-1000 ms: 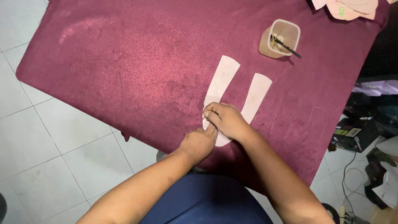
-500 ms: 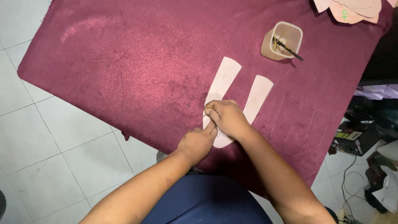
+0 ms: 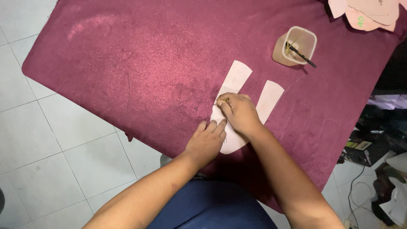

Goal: The person smooths and aligns a maroon fabric over the work table, then places a U-shaped paper pattern labeled 41 on the fabric and traces around its edge with a marking pen, repositioning the pattern to trace the remaining side.

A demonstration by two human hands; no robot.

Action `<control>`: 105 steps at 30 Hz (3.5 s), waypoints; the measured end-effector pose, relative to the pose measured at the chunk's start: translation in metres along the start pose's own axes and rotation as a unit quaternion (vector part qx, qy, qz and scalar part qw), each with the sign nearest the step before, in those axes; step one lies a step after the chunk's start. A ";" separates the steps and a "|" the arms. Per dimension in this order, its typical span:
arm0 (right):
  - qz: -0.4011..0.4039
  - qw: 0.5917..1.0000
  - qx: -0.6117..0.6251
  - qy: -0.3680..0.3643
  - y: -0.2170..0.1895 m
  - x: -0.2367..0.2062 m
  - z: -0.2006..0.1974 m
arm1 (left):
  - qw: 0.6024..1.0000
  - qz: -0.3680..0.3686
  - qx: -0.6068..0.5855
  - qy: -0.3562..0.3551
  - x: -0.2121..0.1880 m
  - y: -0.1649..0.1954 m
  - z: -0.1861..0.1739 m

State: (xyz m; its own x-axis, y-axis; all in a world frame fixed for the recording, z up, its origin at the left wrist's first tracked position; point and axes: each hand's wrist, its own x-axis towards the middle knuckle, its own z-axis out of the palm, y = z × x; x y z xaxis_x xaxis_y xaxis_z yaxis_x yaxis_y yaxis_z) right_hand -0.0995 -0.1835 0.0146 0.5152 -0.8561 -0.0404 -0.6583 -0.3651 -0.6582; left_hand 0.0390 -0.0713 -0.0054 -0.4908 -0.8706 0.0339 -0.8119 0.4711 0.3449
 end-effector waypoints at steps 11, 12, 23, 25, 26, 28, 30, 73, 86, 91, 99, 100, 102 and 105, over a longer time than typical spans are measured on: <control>0.074 0.997 0.020 0.024 0.018 0.033 -0.014 | 0.986 -0.099 -0.083 -0.108 0.041 -0.012 -0.009; 0.078 0.997 0.018 0.015 0.021 0.035 -0.015 | 0.982 -0.111 -0.092 -0.122 0.046 -0.014 -0.008; 0.095 0.994 0.006 0.046 0.053 0.065 -0.026 | 0.949 -0.177 -0.113 -0.237 0.088 -0.027 -0.012; 0.059 0.993 -0.016 0.103 0.056 0.072 -0.029 | 0.942 -0.187 -0.118 -0.251 0.094 -0.029 -0.018; 0.059 0.993 -0.010 0.099 0.057 0.074 -0.029 | 0.942 -0.188 -0.119 -0.250 0.096 -0.030 -0.021; 0.058 0.994 0.002 0.091 0.059 0.078 -0.030 | 0.937 -0.194 -0.118 -0.265 0.102 -0.030 -0.026; 0.092 0.993 -0.007 0.073 0.061 0.082 -0.031 | 0.926 -0.204 -0.114 -0.296 0.107 -0.029 -0.029; 0.150 0.981 -0.043 0.111 0.083 0.047 -0.051 | 0.939 -0.085 0.090 -0.321 0.136 -0.039 -0.033; 0.138 0.982 -0.038 0.123 0.087 0.035 -0.059 | 0.928 -0.102 0.064 -0.353 0.137 -0.033 -0.059; 0.054 0.988 -0.077 0.121 0.079 0.022 -0.047 | 0.928 -0.109 0.045 -0.354 0.137 -0.035 -0.064; 0.104 0.986 -0.035 0.123 0.076 0.022 -0.038 | 0.928 -0.117 0.033 -0.352 0.135 -0.037 -0.065; 0.121 0.980 -0.042 0.149 0.080 0.029 -0.042 | 0.927 -0.118 0.033 -0.356 0.135 -0.037 -0.065; 0.145 0.976 -0.042 0.158 0.088 0.036 -0.048 | 0.923 -0.120 0.035 -0.363 0.135 -0.036 -0.067; 0.144 0.974 -0.036 0.169 0.093 0.039 -0.051 | 0.921 -0.120 0.036 -0.370 0.136 -0.035 -0.069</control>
State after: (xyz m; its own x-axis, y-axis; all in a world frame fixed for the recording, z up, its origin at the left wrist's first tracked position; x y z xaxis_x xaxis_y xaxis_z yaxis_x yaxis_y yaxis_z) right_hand -0.1685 -0.2693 -0.0096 0.1011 -0.9940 0.0410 -0.7920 -0.1054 -0.6013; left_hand 0.0226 -0.2159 0.0515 -0.3542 -0.6290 -0.6920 -0.9308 0.3090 0.1955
